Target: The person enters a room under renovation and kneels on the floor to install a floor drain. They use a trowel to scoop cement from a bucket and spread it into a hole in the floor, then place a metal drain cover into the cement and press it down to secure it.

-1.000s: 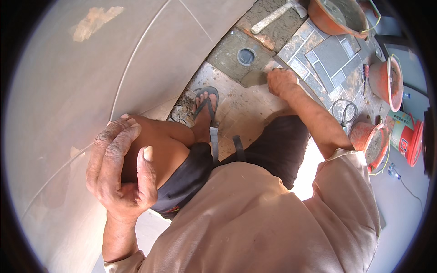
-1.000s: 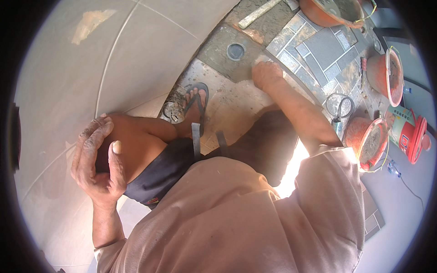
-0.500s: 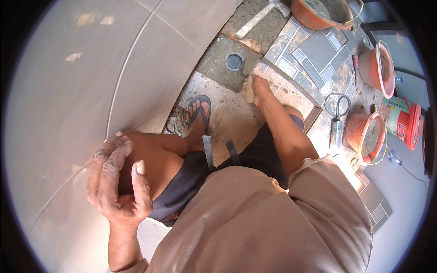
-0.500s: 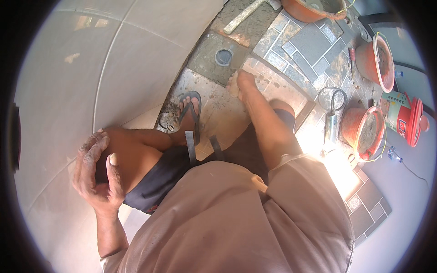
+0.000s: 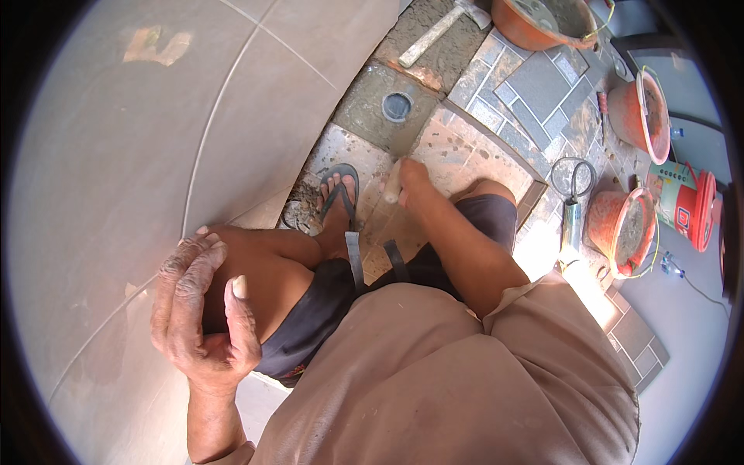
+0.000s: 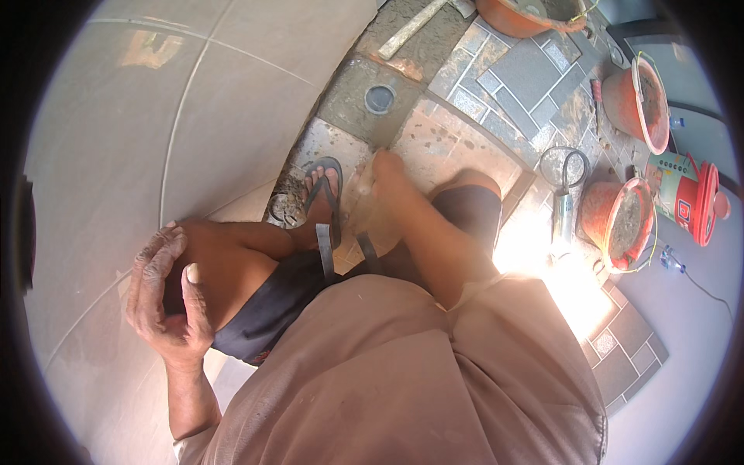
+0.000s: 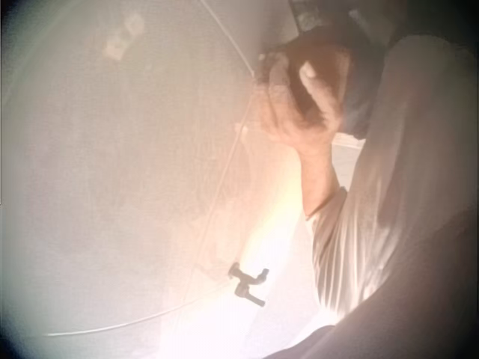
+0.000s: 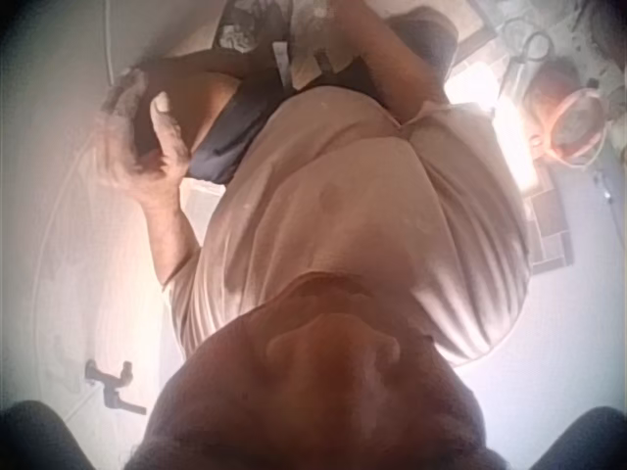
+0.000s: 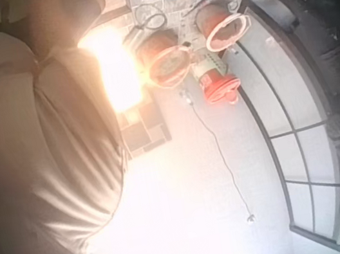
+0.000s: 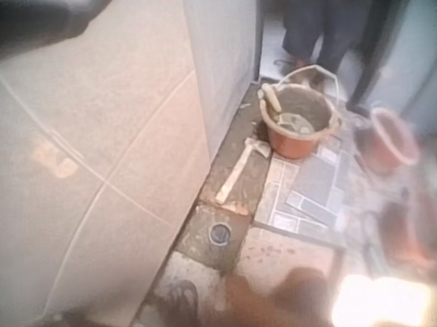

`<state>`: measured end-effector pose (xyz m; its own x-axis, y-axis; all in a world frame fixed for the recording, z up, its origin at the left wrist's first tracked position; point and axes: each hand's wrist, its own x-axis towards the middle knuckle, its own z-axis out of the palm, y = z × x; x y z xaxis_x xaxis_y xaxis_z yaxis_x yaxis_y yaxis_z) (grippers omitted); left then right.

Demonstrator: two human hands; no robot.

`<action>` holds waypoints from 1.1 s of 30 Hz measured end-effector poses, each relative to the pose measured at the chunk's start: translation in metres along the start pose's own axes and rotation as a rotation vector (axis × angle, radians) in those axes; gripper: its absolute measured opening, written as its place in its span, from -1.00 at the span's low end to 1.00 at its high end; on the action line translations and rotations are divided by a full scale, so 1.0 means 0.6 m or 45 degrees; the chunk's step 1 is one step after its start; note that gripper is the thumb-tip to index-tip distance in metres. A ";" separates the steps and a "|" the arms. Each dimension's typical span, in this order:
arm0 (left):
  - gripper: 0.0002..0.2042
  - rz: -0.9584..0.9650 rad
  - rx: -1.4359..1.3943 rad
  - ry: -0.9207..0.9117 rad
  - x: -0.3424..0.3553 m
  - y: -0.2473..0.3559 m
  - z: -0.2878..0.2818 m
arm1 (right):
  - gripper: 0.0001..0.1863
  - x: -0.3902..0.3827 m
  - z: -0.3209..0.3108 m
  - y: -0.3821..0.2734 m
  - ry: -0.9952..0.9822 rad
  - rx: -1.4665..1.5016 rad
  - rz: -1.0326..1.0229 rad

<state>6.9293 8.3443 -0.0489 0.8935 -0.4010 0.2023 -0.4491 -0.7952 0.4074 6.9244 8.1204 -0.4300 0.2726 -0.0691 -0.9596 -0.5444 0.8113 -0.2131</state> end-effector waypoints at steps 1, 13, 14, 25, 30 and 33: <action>-0.78 0.003 -0.001 0.001 0.000 0.000 0.000 | -0.67 -0.008 -0.002 0.019 0.005 0.031 0.071; -0.79 0.038 0.009 0.013 -0.003 0.003 -0.001 | -0.60 -0.031 -0.001 0.103 -0.053 -0.128 0.083; -0.78 0.041 0.006 0.015 -0.003 0.002 -0.001 | -0.61 -0.027 -0.002 0.105 -0.020 -0.164 0.020; -0.78 0.040 0.017 0.015 -0.004 0.002 -0.003 | -0.59 0.037 -0.059 0.067 0.170 -1.671 -1.047; -0.78 0.048 -0.013 0.025 -0.003 0.000 -0.002 | -0.60 0.028 -0.088 0.016 0.128 -1.828 -0.961; -0.78 0.033 -0.012 0.026 -0.004 0.001 -0.003 | -0.60 0.016 -0.106 0.002 0.297 -1.738 -0.930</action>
<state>6.9270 8.3455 -0.0478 0.8816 -0.4118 0.2305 -0.4718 -0.7804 0.4102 6.8762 8.0837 -0.4511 0.7350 -0.3874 -0.5565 -0.6691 -0.5476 -0.5024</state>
